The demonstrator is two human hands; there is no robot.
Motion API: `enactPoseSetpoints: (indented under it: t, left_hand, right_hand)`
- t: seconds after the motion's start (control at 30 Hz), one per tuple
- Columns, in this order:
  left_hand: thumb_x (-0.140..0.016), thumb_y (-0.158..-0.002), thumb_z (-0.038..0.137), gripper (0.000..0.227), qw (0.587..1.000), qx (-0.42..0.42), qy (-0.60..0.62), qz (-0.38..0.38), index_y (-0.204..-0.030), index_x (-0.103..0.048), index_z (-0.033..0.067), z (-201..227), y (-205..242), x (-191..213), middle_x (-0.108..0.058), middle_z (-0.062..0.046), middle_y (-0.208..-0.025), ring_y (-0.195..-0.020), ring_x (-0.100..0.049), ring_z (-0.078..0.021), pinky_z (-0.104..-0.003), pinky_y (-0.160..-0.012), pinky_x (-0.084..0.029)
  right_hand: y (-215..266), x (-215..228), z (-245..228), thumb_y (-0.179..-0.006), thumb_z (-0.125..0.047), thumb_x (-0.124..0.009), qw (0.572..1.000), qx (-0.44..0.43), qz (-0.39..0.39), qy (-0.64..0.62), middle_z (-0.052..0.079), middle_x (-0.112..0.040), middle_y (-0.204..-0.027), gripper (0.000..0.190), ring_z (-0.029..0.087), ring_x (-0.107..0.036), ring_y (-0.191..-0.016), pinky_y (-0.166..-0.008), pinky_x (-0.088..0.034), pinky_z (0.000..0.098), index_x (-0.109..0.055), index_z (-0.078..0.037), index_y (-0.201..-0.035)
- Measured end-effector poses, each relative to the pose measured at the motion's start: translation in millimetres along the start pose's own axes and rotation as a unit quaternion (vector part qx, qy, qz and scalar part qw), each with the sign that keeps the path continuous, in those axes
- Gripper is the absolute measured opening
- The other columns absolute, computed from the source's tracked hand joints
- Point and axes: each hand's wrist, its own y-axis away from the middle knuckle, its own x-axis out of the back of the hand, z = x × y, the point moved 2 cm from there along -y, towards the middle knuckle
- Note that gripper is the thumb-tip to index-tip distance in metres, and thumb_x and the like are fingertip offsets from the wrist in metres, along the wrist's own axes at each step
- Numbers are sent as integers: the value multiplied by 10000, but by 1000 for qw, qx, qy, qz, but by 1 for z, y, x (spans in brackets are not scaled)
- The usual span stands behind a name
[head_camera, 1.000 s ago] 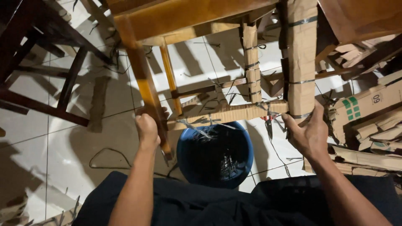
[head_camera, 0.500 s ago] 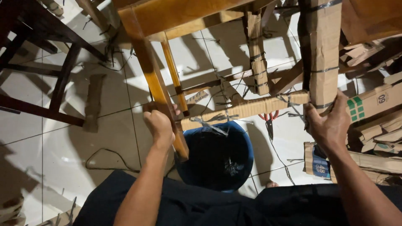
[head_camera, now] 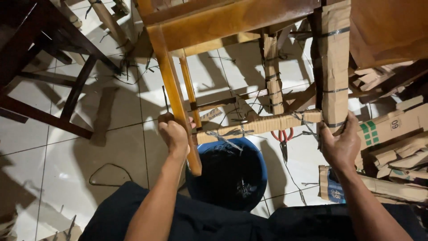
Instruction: The person sits on the floor and wraps a corrugated cardboard strip around a wooden chair leg using wire. They repeatedly twist the wire to secure the cardboard in place. The person then picks up a larger piece of cardboard and wraps it around another chair leg.
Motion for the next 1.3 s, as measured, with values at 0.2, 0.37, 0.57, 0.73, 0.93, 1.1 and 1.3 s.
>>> enactPoseSetpoints:
  t: [0.2,0.37,0.57,0.73,0.93,1.1,1.3]
  left_hand:
    - [-259,-870,54,220,999,19,-20,30,-838,-468,-6,8,0,-1,-603,-241,-824,-648,-658,-333,-434,-540,-598]
    - [-226,-911,81,315,998,35,-34,48,-912,-521,-29,16,1,-4,-647,-264,-831,-655,-682,-338,-429,-543,-618]
    - [-214,-924,135,345,998,37,-27,44,-916,-537,14,11,-4,-4,-653,-228,-835,-684,-687,-320,-415,-590,-608]
    - [-322,-925,44,205,981,-147,-107,68,-1021,-502,29,-21,-42,18,-626,-286,-849,-758,-617,-409,-442,-710,-502]
    - [-559,-1070,112,129,804,-529,-269,42,-976,-569,24,2,11,14,-613,-165,-979,-893,-586,-297,-402,-851,-472]
    - [-563,-1119,72,205,728,-635,-240,-94,-963,-668,-8,3,47,-4,-688,-135,-973,-915,-696,-337,-393,-904,-535]
    - [-663,-1096,17,169,695,-595,-325,-240,-930,-696,23,-17,50,-9,-677,-122,-831,-798,-686,-372,-426,-775,-543]
  right_hand:
    - [3,-3,-1,-1058,-179,-665,999,-40,-9,-5,320,-654,-1136,520,393,-683,-771,-513,-608,484,-383,-28,-1468]
    - [0,-8,8,-1042,-173,-695,999,-23,22,17,335,-654,-1204,563,420,-697,-789,-499,-622,493,-393,-49,-1501]
    - [-2,-11,15,-1058,-167,-694,999,-24,25,31,319,-641,-1212,539,396,-706,-762,-481,-630,476,-386,-47,-1484]
    - [-11,-23,50,-929,-409,-727,997,16,65,45,262,-680,-996,622,476,-645,-887,-760,-482,603,-505,-88,-1413]
    - [6,-11,30,-901,-385,-794,997,-24,48,48,323,-669,-1178,683,584,-629,-1091,-944,-464,697,-482,-96,-1435]
    - [11,-12,32,-891,-359,-772,999,0,33,36,295,-617,-1280,740,591,-620,-1095,-925,-486,701,-404,-115,-1485]
    - [17,-4,42,-901,-391,-751,999,15,2,29,262,-589,-1337,809,553,-600,-1180,-985,-469,686,-352,-133,-1554]
